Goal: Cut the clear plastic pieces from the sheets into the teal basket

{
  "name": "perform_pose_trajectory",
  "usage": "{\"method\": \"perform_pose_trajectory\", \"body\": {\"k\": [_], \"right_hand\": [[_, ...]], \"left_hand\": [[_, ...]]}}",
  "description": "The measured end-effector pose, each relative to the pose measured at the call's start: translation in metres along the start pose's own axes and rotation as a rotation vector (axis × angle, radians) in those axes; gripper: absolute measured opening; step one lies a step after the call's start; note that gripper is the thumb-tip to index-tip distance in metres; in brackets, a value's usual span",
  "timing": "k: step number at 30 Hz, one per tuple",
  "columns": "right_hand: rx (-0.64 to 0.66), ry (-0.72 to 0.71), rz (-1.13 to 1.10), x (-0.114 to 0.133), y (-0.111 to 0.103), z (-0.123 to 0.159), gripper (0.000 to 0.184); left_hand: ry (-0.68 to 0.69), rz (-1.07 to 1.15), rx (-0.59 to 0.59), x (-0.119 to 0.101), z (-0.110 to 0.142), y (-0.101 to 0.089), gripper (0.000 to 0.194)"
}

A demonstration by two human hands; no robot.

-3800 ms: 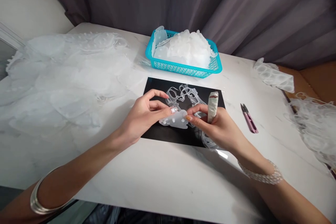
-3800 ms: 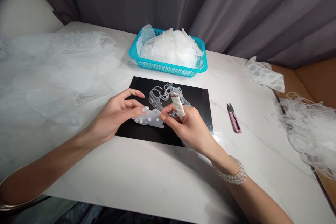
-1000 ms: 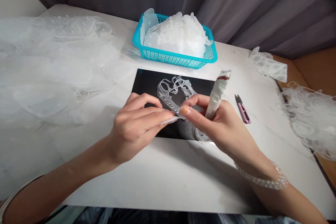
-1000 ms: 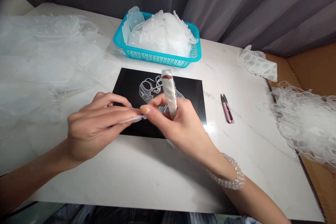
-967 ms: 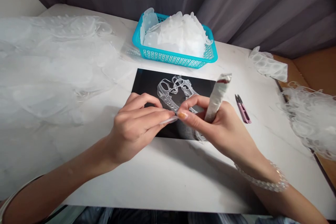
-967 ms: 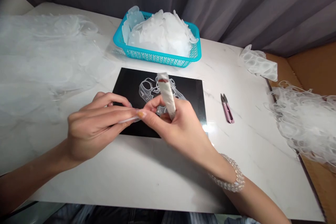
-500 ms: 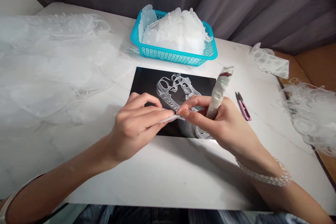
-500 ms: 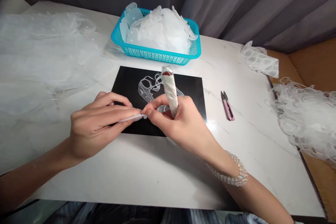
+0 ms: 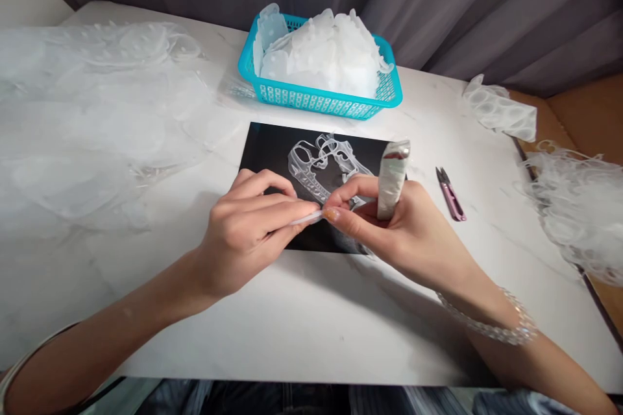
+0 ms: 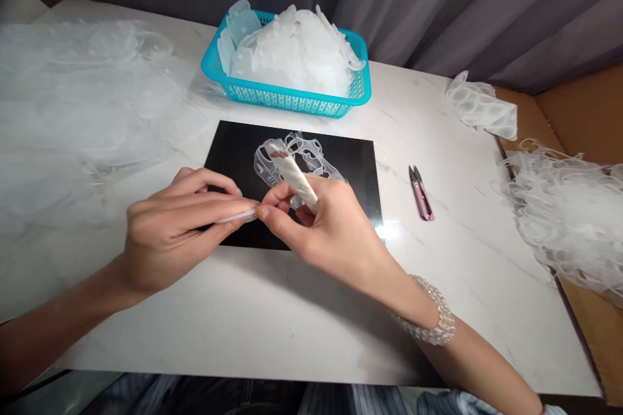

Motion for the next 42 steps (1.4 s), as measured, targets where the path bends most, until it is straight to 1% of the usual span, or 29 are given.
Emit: {"method": "perform_pose_trajectory", "body": {"k": [3, 6, 8, 10, 11, 12, 13, 14, 15, 16, 17, 18, 20, 22, 24, 27, 29, 31, 33, 35, 37, 40, 42], "right_hand": [[0.009, 0.019, 0.012, -0.004, -0.004, -0.003, 0.014], [-0.007, 0.061, -0.009, -0.010, -0.011, -0.007, 0.018], [-0.061, 0.071, -0.003, -0.013, -0.015, -0.009, 0.028], [-0.170, 0.014, 0.083, -0.013, -0.018, -0.008, 0.036], [-0.214, -0.070, 0.157, -0.012, -0.018, -0.008, 0.035], [-0.232, -0.191, 0.246, -0.010, -0.016, -0.006, 0.030], [-0.228, -0.338, 0.339, -0.008, -0.012, -0.005, 0.022], [-0.206, -0.486, 0.432, -0.007, -0.008, -0.002, 0.019], [-0.177, -0.612, 0.520, -0.007, -0.004, 0.000, 0.023], [-0.162, -0.702, 0.603, -0.008, -0.001, 0.002, 0.028], [-0.173, -0.753, 0.677, -0.010, 0.000, 0.003, 0.029], [-0.198, -0.772, 0.741, -0.012, 0.000, 0.003, 0.029], [-0.252, -0.756, 0.827, -0.013, -0.004, 0.003, 0.035], [-0.281, -0.716, 0.855, -0.011, -0.008, 0.003, 0.042], [-0.274, -0.706, 0.855, -0.006, -0.009, 0.004, 0.042], [-0.222, -0.726, 0.869, -0.002, -0.004, 0.005, 0.047], [-0.211, -0.678, 0.886, -0.004, -0.003, 0.005, 0.045], [-0.232, -0.594, 0.857, -0.007, -0.006, 0.004, 0.047], [-0.232, -0.538, 0.744, -0.006, -0.011, 0.003, 0.043], [-0.218, -0.474, 0.559, -0.003, -0.014, 0.002, 0.029], [-0.188, -0.345, 0.344, -0.001, -0.014, -0.001, 0.020], [-0.078, -0.115, 0.058, -0.002, -0.009, -0.007, 0.020], [-0.005, -0.030, -0.060, -0.002, -0.005, -0.009, 0.021]], "left_hand": [[-0.002, 0.006, 0.002, 0.002, 0.001, 0.001, 0.015], [-0.064, 0.061, -0.012, 0.006, 0.002, 0.002, 0.017], [-0.126, 0.131, -0.026, 0.008, 0.003, 0.002, 0.019], [-0.223, 0.223, -0.033, 0.010, 0.004, 0.002, 0.019], [-0.295, 0.281, -0.022, 0.012, 0.004, 0.002, 0.017], [-0.384, 0.342, 0.002, 0.013, 0.004, 0.002, 0.015], [-0.472, 0.400, 0.033, 0.014, 0.005, 0.003, 0.013], [-0.550, 0.450, 0.070, 0.015, 0.005, 0.003, 0.012], [-0.609, 0.490, 0.106, 0.015, 0.005, 0.004, 0.012], [-0.648, 0.517, 0.127, 0.016, 0.005, 0.004, 0.013], [-0.671, 0.536, 0.133, 0.016, 0.005, 0.003, 0.014], [-0.682, 0.550, 0.128, 0.016, 0.005, 0.003, 0.014], [-0.696, 0.569, 0.100, 0.017, 0.005, 0.002, 0.011], [-0.697, 0.563, 0.072, 0.018, 0.006, 0.001, 0.011], [-0.679, 0.556, 0.051, 0.018, 0.007, 0.000, 0.011], [-0.648, 0.546, 0.027, 0.018, 0.007, 0.000, 0.012], [-0.642, 0.526, 0.019, 0.020, 0.008, -0.001, 0.012], [-0.644, 0.513, 0.020, 0.021, 0.007, -0.001, 0.012], [-0.648, 0.515, 0.028, 0.022, 0.007, -0.001, 0.012], [-0.645, 0.515, 0.037, 0.021, 0.007, -0.001, 0.012], [-0.628, 0.495, 0.044, 0.019, 0.007, -0.001, 0.013], [-0.543, 0.401, 0.032, 0.013, 0.005, -0.002, 0.014], [-0.462, 0.324, 0.012, 0.009, 0.003, -0.002, 0.013]]}}
Point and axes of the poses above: each hand's wrist, its own z-axis away from the middle knuckle, its own y-axis out of the palm, x = y × z, the point moved 3 cm from there along -z, towards the middle knuckle, and after that the axes turned 10 degrees about z, right-handed, at the moved point
